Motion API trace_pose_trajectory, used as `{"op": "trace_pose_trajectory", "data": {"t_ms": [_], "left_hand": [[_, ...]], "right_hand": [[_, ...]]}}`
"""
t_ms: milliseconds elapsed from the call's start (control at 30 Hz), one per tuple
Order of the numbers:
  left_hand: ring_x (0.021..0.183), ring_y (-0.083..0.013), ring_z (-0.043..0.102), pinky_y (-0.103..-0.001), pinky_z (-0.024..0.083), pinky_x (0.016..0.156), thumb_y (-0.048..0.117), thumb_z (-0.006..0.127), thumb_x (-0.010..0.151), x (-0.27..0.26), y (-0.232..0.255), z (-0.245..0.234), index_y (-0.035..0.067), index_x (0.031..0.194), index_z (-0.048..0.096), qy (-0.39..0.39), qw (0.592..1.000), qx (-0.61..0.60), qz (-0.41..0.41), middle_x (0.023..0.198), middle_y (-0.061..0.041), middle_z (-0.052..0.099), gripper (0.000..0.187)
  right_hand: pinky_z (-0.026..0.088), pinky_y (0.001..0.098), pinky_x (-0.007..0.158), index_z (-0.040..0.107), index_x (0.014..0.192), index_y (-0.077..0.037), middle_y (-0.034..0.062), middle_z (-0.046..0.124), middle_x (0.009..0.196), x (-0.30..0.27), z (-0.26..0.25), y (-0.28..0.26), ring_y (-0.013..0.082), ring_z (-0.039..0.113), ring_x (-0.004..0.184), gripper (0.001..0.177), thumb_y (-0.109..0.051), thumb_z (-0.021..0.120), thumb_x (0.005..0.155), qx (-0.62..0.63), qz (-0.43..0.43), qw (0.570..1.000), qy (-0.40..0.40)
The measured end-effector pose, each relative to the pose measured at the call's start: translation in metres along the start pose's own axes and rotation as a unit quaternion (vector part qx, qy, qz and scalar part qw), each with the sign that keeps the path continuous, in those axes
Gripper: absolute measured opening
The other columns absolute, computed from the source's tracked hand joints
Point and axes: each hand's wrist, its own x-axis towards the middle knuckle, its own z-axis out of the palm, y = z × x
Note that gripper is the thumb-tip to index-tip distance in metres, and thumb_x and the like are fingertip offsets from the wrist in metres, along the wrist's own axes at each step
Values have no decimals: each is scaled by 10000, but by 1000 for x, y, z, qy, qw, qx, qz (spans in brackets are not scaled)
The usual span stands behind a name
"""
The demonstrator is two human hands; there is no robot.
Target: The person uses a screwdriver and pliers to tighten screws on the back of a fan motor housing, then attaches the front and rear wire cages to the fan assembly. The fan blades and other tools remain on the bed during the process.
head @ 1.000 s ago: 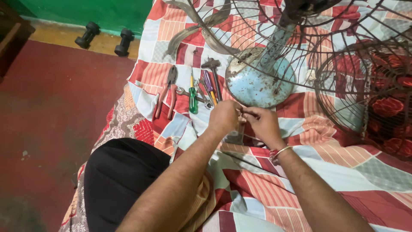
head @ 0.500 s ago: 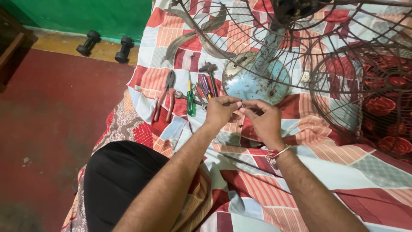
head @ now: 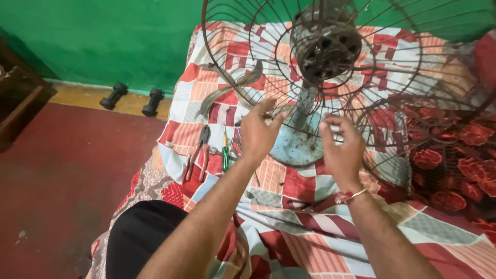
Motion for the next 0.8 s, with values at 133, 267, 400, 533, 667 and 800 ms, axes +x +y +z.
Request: {"op": "trace_pose_trajectory", "data": {"t_ms": [133, 267, 400, 533, 667, 800], "left_hand": [[1171, -387, 658, -425, 510, 993, 219, 820, 814, 29, 27, 13, -37, 1373, 553, 95, 988, 53, 107, 1320, -235, 660, 670], [1228, -395, 638, -446, 478, 1052, 244, 814, 852, 39, 39, 25, -24, 1371, 544, 135, 987, 90, 22, 1319, -225, 664, 643], [1184, -420, 617, -454, 481, 1005, 263, 843, 798, 30, 47, 30, -34, 1387, 514, 164, 981, 102, 32, 1301, -282, 618, 737], [1022, -416, 645, -496, 511, 855, 324, 806, 794, 21, 55, 27, 67, 1399, 558, 80, 976, 200, -28, 1142, -268, 651, 702], [861, -412, 700, -541, 525, 757, 391, 703, 936, 14, 52, 21, 81, 1274, 660, -8, 958, 286, -5, 870, -208, 737, 460], [757, -400, 718, -529, 540, 681, 291, 651, 949, 13, 39, 31, 80, 939, 743, 5, 948, 303, 95, 785, -181, 726, 230]], "right_hand": [[554, 310, 839, 713, 1082, -31, 77, 746, 1030, 32, -11, -10, 169, 694, 913, 125, -112, 739, 991, -29, -3, 998, 47], [543, 337, 837, 720, 1057, -27, 89, 743, 1021, 42, -18, -13, 202, 701, 927, 121, -106, 746, 968, -60, -10, 996, 69], [537, 359, 839, 731, 1048, -57, 78, 757, 993, 45, -20, -8, 222, 708, 913, 110, -119, 747, 960, -40, 68, 993, 85], [540, 392, 918, 737, 1041, -58, 127, 747, 1122, 53, -24, 3, 284, 712, 1036, 104, -106, 766, 954, -107, 3, 992, 73], [513, 408, 997, 733, 1010, -53, 155, 706, 1338, 68, -26, 8, 329, 680, 1189, 89, -79, 743, 926, -92, -22, 992, 78], [456, 451, 1080, 726, 1024, -25, 195, 685, 1363, 89, -30, 8, 388, 611, 1291, 114, -64, 778, 930, -119, -82, 987, 74]]}}
